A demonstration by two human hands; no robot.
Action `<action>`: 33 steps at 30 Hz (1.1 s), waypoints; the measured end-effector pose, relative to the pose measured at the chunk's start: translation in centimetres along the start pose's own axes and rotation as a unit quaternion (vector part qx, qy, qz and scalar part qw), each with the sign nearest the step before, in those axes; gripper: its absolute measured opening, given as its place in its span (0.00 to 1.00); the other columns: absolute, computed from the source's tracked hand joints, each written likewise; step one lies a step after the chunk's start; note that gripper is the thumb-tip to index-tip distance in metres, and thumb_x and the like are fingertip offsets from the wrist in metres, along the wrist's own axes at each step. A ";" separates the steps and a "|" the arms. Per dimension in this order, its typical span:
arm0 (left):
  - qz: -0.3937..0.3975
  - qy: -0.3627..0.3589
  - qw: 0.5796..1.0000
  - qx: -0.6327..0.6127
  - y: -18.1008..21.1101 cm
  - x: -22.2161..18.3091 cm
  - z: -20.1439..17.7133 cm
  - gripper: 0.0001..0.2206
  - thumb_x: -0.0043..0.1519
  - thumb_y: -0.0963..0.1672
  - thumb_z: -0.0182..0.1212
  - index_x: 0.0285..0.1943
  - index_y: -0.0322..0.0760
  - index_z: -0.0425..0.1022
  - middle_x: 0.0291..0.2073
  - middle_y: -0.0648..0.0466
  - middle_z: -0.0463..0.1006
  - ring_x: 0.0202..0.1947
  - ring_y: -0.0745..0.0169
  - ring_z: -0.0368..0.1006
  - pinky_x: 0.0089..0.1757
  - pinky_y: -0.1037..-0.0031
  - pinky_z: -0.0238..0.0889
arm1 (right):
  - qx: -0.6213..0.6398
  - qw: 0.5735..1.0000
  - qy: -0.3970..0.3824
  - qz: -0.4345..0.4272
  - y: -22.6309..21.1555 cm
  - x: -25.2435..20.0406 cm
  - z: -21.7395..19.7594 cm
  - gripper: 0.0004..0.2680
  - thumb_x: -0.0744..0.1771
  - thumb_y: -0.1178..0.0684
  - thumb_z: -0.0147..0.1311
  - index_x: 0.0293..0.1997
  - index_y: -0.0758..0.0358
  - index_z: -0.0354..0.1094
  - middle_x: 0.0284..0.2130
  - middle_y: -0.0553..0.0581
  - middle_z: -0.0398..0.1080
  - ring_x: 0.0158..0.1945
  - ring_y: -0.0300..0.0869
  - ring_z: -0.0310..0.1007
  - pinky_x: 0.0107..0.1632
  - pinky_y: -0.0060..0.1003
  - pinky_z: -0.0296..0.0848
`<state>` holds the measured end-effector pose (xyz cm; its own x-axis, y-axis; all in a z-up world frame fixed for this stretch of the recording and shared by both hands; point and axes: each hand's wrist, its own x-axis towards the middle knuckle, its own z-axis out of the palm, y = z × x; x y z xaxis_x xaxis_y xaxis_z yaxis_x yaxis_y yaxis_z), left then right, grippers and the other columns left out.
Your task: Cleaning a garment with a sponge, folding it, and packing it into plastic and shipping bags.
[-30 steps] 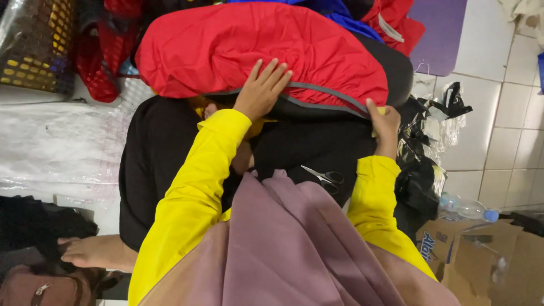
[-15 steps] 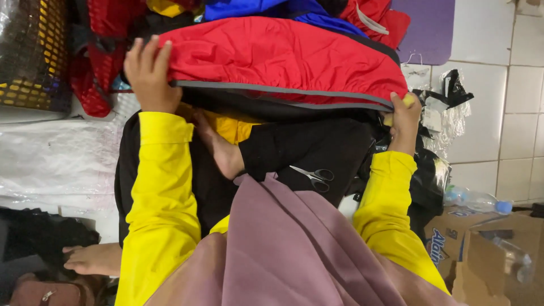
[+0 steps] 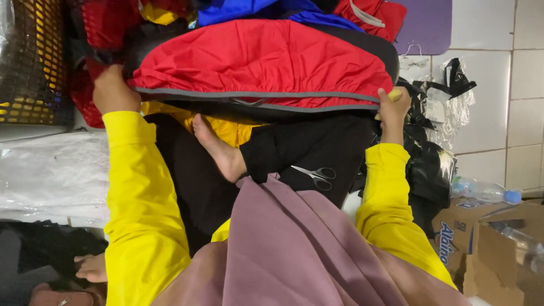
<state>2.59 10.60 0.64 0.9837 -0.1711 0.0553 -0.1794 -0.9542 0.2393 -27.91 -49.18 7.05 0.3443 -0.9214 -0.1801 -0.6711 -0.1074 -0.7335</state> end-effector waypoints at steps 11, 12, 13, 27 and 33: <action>0.002 -0.176 0.964 -0.197 3.0 -3.7 -5.9 0.44 0.54 0.39 0.72 0.81 0.35 0.53 0.69 0.34 0.63 0.71 0.33 0.56 0.67 0.48 0.50 | -0.003 0.999 0.033 -0.043 7.8 1.7 1.3 0.20 0.62 0.39 0.77 0.46 0.58 0.71 0.34 0.60 0.70 0.28 0.44 0.77 0.29 0.37 0.76; 0.003 -0.203 0.961 -0.190 2.5 -3.5 -5.9 0.47 0.52 0.42 0.76 0.82 0.39 0.53 0.68 0.36 0.67 0.70 0.35 0.59 0.66 0.48 0.51 | 0.029 0.999 -0.011 -0.018 6.8 0.6 0.9 0.19 0.62 0.44 0.76 0.49 0.60 0.69 0.34 0.58 0.70 0.22 0.40 0.79 0.26 0.31 0.80; 0.004 -0.205 0.961 -0.188 1.3 -3.0 -4.9 0.47 0.52 0.42 0.76 0.82 0.39 0.53 0.68 0.36 0.67 0.70 0.35 0.59 0.66 0.48 0.51 | 0.030 0.999 -0.010 -0.016 5.4 0.0 0.6 0.19 0.62 0.44 0.76 0.49 0.60 0.69 0.34 0.58 0.70 0.22 0.40 0.79 0.26 0.31 0.80; 0.093 0.216 0.949 -0.212 0.5 -0.9 3.1 0.30 0.46 0.36 0.57 0.63 0.27 0.72 0.48 0.33 0.76 0.47 0.27 0.72 0.52 0.51 0.63 | 0.358 0.927 -0.034 0.104 3.4 -0.2 0.7 0.12 0.63 0.63 0.65 0.42 0.56 0.64 0.25 0.56 0.68 0.23 0.35 0.68 0.46 0.46 0.88; -0.037 0.174 0.943 -0.280 8.5 -7.6 2.6 0.48 0.45 0.35 0.44 0.82 0.27 0.32 0.80 0.29 0.31 0.81 0.27 0.24 0.78 0.43 0.24 | 0.368 0.919 -0.024 0.138 5.0 -0.1 1.7 0.16 0.62 0.53 0.70 0.47 0.56 0.63 0.29 0.55 0.68 0.22 0.36 0.68 0.35 0.39 0.86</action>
<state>-6.39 3.12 -0.22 0.9476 0.0754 0.3106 -0.1842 -0.6652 0.7236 -30.14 -49.00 2.31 0.2686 -0.8561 -0.4416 -0.1181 0.4257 -0.8971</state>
